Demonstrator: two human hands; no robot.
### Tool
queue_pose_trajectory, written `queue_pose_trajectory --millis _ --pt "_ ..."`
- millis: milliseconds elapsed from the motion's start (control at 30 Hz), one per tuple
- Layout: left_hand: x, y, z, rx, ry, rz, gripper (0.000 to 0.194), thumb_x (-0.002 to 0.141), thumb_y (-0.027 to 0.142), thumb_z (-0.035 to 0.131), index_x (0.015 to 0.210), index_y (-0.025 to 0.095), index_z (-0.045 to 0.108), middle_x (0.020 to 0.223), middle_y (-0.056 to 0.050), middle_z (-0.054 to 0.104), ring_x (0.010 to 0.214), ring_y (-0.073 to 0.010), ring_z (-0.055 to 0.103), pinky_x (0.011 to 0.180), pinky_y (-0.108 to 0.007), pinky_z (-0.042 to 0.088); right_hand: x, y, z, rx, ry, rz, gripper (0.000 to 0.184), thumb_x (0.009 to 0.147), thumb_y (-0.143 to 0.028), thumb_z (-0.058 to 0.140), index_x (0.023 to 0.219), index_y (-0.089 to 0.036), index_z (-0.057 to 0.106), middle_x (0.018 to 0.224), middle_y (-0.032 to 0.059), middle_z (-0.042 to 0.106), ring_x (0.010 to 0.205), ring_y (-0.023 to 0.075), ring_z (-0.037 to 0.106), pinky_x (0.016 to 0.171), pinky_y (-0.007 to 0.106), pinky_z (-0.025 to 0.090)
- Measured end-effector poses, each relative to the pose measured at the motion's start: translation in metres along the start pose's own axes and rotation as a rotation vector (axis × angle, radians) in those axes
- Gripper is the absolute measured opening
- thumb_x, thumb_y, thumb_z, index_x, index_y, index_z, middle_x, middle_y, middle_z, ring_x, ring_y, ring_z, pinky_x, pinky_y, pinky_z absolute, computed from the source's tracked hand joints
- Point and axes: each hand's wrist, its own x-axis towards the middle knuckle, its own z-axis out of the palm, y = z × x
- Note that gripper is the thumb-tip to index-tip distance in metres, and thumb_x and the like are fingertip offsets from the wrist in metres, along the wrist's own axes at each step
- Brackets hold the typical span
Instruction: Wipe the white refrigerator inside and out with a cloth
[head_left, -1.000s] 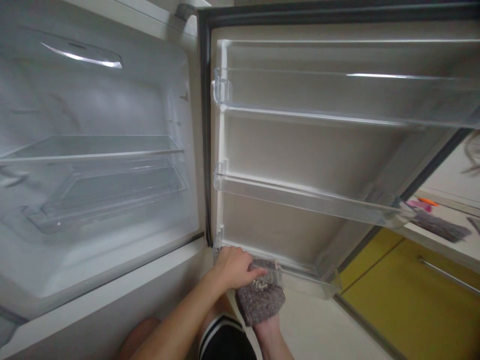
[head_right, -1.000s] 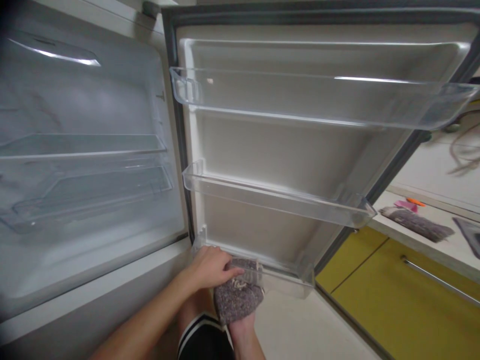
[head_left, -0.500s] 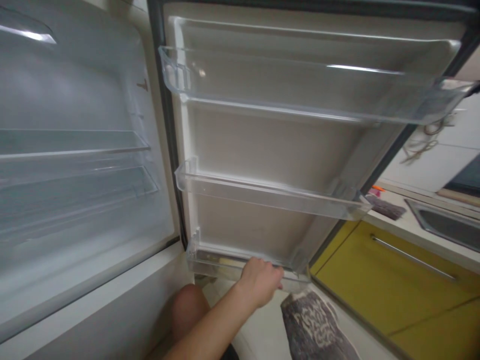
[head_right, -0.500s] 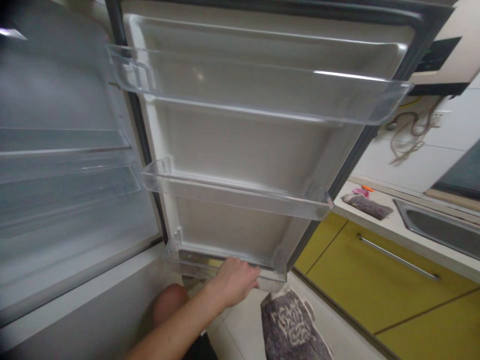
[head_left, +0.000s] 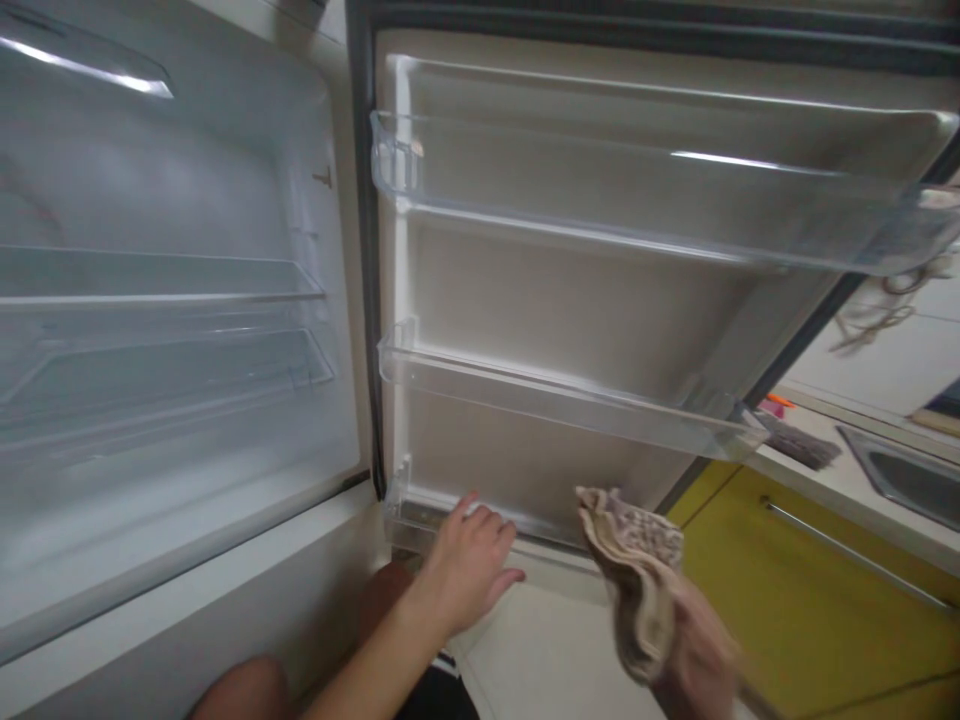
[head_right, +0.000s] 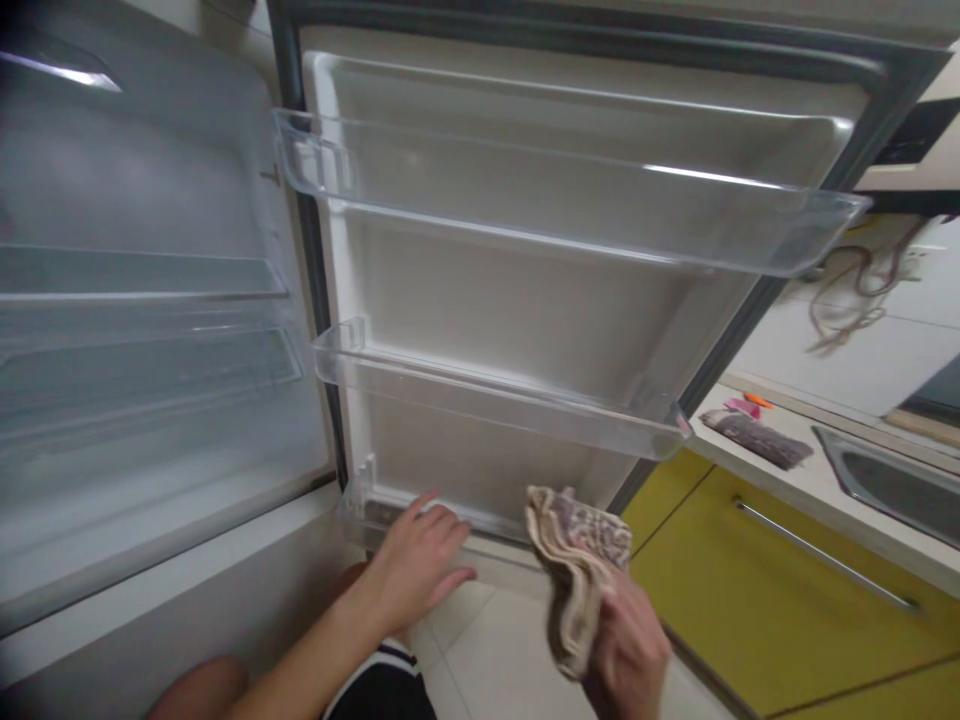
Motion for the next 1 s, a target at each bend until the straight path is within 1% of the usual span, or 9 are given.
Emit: queue_pose_trajectory --millis 100,167,267,400,567,667,767,867,1000 --pt "-0.042 -0.051 -0.005 0.104 0.18 -0.161 0.062 0.09 0.049 0.086 0.142 0.021 0.066 0.151 -0.015 0.068 0.144 -0.0367 0.06 0.133 -0.066 0.03 0.021 -0.029 0.029 -0.178 -0.156 -0.18 0.051 0.111 -0.063 0.051 0.131 -0.023 0.074 0.112 0.0102 0.076 0.106 0.0319 0.071 0.093 0.047 0.049" --pt "-0.065 -0.079 -0.008 0.134 0.218 -0.244 0.063 0.085 0.038 0.092 0.14 0.021 0.068 0.155 -0.015 0.065 0.147 -0.0382 0.057 0.13 -0.065 0.037 0.038 -0.042 0.038 -0.289 -0.294 -0.285 0.058 0.095 -0.072 0.074 0.121 -0.021 0.073 0.103 0.0083 0.075 0.094 0.0321 0.071 0.083 0.043 0.048" --pt "-0.083 -0.101 -0.008 0.083 0.195 -0.292 0.04 0.084 0.023 0.091 0.121 0.021 0.074 0.141 -0.011 0.074 0.143 -0.0341 0.062 0.12 -0.053 0.054 0.059 -0.048 0.043 -0.328 -0.457 -0.353 0.057 0.074 -0.065 0.097 0.095 -0.021 0.069 0.088 0.0043 0.071 0.081 0.0287 0.07 0.072 0.037 0.044" --pt "-0.081 -0.099 -0.006 0.0 0.173 -0.337 0.023 0.087 0.015 0.087 0.105 0.023 0.075 0.124 -0.006 0.078 0.147 -0.0306 0.06 0.116 -0.046 0.06 0.073 -0.062 0.058 -0.316 -0.573 -0.406 0.052 0.073 -0.057 0.1 0.094 -0.021 0.068 0.088 0.0029 0.071 0.083 0.0286 0.072 0.072 0.036 0.042" --pt "-0.075 -0.093 -0.011 -0.01 0.14 -0.339 0.018 0.088 0.017 0.087 0.099 0.023 0.073 0.122 -0.006 0.078 0.148 -0.0309 0.059 0.118 -0.046 0.058 0.083 -0.116 0.095 -0.277 -0.592 -0.353 0.053 0.075 -0.056 0.099 0.099 -0.02 0.069 0.095 0.0049 0.073 0.094 0.03 0.073 0.081 0.037 0.046" --pt "-0.077 -0.093 -0.014 0.008 0.124 -0.341 0.021 0.089 0.011 0.082 0.103 0.022 0.072 0.129 -0.008 0.077 0.15 -0.0302 0.057 0.116 -0.046 0.059 0.095 -0.156 0.113 -0.227 -0.653 -0.372 0.052 0.08 -0.055 0.096 0.104 -0.018 0.069 0.102 0.007 0.074 0.101 0.0299 0.073 0.084 0.037 0.048" --pt "-0.081 -0.093 -0.017 0.024 0.084 -0.358 0.035 0.086 0.001 0.075 0.112 0.023 0.07 0.138 -0.008 0.073 0.153 -0.0292 0.053 0.111 -0.044 0.063 0.104 -0.182 0.121 -0.18 -0.71 -0.38 0.05 0.087 -0.055 0.091 0.11 -0.016 0.068 0.109 0.0092 0.074 0.107 0.0314 0.073 0.089 0.038 0.051" --pt "-0.085 -0.094 -0.019 0.029 0.058 -0.359 0.049 0.083 -0.005 0.072 0.123 0.024 0.067 0.145 -0.008 0.07 0.157 -0.0272 0.049 0.113 -0.043 0.062 0.105 -0.184 0.114 -0.173 -0.74 -0.318 0.05 0.089 -0.056 0.089 0.114 -0.018 0.068 0.112 0.0096 0.074 0.111 0.0331 0.072 0.091 0.04 0.053" --pt "-0.087 -0.096 -0.018 0.036 0.067 -0.342 0.046 0.087 0.003 0.079 0.127 0.024 0.066 0.146 -0.008 0.071 0.158 -0.0278 0.048 0.118 -0.045 0.059 0.096 -0.148 0.084 -0.243 -0.815 -0.135 0.049 0.086 -0.05 0.093 0.117 -0.02 0.069 0.113 0.0094 0.076 0.11 0.0339 0.074 0.085 0.037 0.052"
